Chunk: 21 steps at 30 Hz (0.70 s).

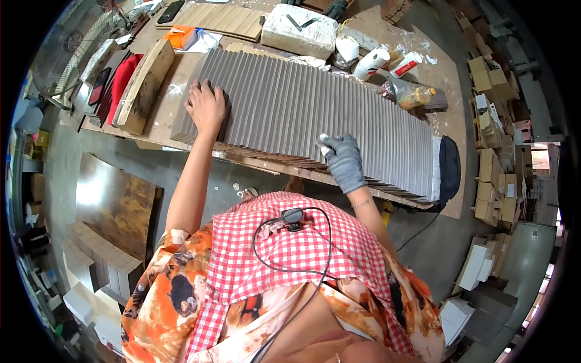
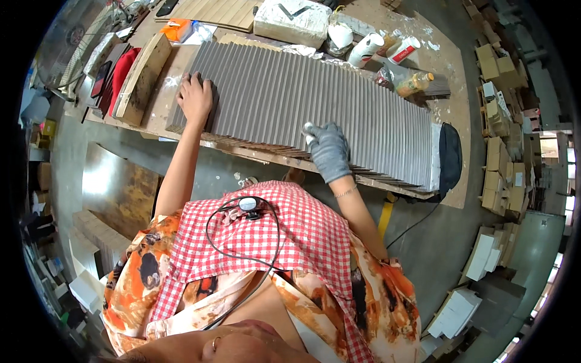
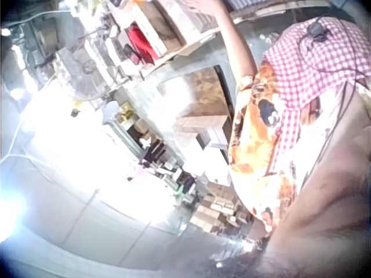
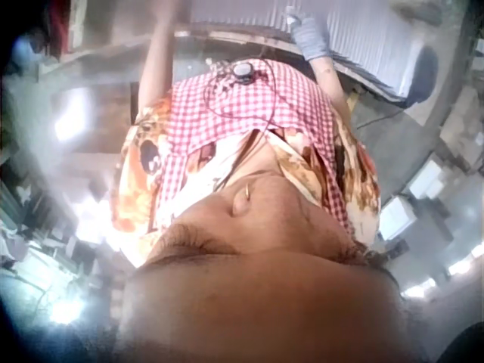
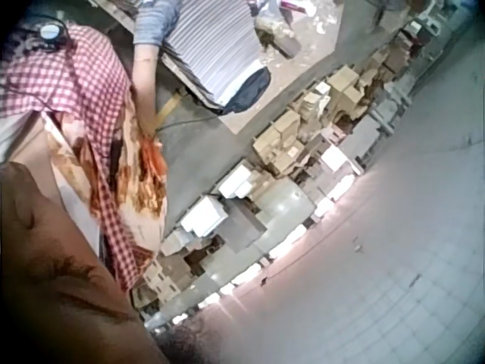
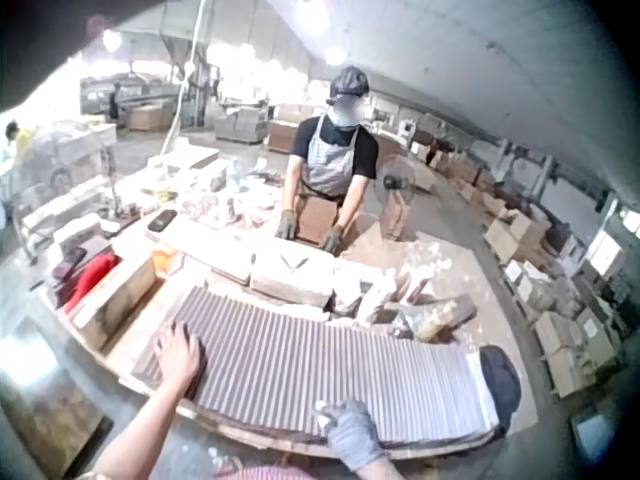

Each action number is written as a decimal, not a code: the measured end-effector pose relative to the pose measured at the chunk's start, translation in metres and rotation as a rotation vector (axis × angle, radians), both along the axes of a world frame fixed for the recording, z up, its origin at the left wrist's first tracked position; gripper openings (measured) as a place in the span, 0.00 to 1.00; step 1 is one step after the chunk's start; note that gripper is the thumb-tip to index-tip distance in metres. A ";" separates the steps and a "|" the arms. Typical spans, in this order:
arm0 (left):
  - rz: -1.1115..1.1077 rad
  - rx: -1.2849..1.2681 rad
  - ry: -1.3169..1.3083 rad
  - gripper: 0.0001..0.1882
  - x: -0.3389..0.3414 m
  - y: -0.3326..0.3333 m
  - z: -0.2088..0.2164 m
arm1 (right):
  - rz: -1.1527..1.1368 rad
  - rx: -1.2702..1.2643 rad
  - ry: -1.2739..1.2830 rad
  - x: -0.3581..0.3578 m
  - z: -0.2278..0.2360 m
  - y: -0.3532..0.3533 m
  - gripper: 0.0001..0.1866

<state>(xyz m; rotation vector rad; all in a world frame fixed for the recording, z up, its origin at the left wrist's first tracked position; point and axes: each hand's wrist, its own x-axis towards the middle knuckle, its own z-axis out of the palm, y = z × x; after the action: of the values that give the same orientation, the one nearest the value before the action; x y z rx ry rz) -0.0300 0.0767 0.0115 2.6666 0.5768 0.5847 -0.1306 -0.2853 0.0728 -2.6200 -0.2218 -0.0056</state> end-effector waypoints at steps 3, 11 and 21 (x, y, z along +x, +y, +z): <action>-0.008 0.019 -0.014 0.29 0.002 0.002 -0.001 | -0.025 -0.020 -0.054 0.037 -0.005 0.002 0.12; 0.007 -0.001 0.011 0.28 0.001 0.003 0.004 | 0.005 0.031 -0.185 0.184 -0.038 -0.007 0.12; 0.045 0.032 -0.005 0.24 -0.001 0.006 0.003 | 0.137 0.096 -0.152 0.290 -0.045 -0.018 0.17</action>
<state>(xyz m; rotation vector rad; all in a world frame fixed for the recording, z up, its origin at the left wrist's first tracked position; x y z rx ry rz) -0.0309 0.0823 0.0148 2.6875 0.6326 0.6179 0.1590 -0.3029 0.0277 -2.5050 -0.4429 -0.1642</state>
